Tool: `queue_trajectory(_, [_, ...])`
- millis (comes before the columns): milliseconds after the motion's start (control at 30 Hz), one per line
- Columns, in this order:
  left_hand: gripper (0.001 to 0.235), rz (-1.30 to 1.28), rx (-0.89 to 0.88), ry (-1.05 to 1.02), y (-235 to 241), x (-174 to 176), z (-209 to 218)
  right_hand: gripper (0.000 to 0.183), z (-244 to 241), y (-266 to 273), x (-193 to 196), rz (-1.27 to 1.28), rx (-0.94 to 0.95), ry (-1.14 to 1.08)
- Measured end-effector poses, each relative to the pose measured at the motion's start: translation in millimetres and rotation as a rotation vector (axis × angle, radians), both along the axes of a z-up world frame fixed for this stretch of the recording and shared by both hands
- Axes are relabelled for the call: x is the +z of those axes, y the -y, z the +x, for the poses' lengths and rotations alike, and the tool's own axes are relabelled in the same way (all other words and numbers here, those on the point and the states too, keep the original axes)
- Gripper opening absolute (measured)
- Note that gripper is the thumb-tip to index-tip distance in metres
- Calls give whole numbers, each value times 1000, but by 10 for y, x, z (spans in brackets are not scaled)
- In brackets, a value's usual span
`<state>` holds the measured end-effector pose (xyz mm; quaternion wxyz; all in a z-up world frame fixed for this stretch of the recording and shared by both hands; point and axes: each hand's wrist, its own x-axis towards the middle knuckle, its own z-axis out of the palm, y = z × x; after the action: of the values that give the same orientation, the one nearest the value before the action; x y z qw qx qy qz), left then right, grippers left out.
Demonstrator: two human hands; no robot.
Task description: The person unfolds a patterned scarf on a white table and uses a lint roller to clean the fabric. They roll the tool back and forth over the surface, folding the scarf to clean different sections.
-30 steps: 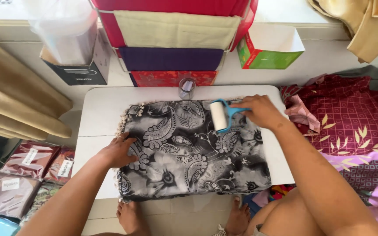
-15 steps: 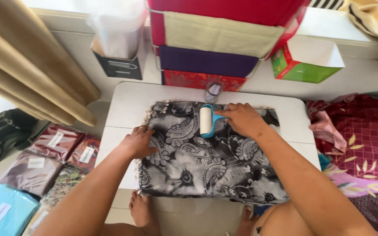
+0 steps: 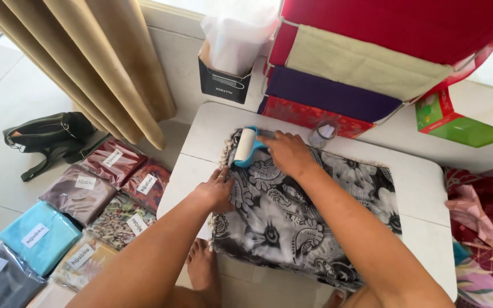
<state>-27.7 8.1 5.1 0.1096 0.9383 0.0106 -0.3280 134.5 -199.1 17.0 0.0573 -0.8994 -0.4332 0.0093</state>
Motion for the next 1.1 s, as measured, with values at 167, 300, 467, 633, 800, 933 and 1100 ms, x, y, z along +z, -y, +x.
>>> queue_trajectory(167, [95,-4,5,17,-13,-110,68,46,-95,147,405,71,35,-87])
queue_trajectory(300, [93,34,-22,48,-26,-110,76,47,-210,555,456,-11,75,-66])
queue_trajectory(467, [104,81,-54,65,-93,-293,112,47,-316,1267,524,32,16,-177])
queue_trajectory(633, [108,76,-90,104,-49,9,-58,51,-265,2240,620,-11,-291,-333])
queue_trajectory(800, [105,85,-119,112,-93,-136,-68,53,-451,3088,544,52,-575,-384])
queue_trajectory(933, [96,175,-140,96,-127,-290,24,49,-511,3538,424,90,-663,-469])
queue_trajectory(1100, [75,208,-166,227,-89,-376,294,42,-881,3136,1725,413,-629,-381])
